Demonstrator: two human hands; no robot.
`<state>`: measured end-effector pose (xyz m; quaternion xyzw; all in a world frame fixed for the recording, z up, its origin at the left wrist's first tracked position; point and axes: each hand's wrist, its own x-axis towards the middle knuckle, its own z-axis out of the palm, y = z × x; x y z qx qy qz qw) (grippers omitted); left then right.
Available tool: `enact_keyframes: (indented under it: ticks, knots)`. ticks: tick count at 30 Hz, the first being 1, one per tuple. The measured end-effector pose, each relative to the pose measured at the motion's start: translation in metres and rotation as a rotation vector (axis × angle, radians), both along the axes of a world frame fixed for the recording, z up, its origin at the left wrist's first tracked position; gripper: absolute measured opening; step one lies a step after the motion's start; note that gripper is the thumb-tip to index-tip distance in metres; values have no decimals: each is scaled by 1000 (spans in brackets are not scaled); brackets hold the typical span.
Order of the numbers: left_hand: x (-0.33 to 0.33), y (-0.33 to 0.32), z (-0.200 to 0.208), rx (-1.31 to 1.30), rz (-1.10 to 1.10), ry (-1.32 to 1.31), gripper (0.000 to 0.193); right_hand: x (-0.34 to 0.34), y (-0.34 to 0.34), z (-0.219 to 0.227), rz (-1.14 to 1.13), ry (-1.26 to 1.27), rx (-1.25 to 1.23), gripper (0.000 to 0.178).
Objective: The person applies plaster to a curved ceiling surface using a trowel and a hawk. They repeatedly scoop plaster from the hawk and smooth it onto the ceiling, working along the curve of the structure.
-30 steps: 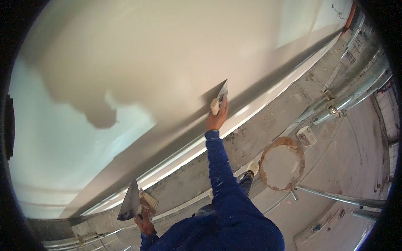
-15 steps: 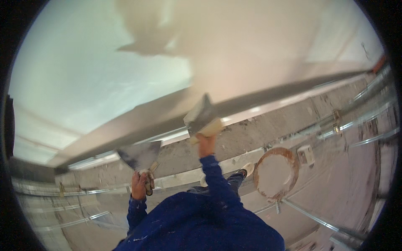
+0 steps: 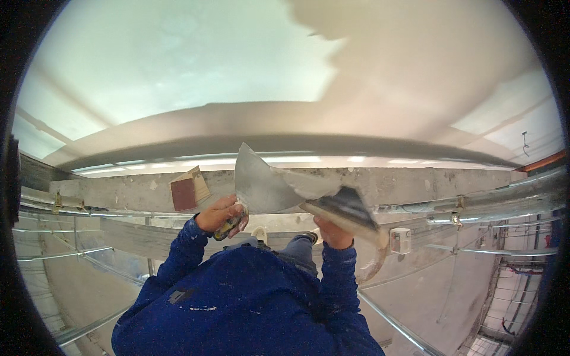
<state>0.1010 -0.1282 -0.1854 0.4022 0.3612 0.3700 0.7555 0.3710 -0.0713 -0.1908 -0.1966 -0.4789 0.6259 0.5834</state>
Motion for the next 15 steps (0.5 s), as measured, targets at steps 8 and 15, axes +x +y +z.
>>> enact_keyframes:
  ticks: [8, 15]
  knots:
    - [2, 7, 31, 117, -96, -1, 36, -16, 13, 67, 69, -518, 591, 33]
    - [-10, -6, 24, 154, -59, 9, 37, -32, 13, 73, -21, -1008, 914, 37]
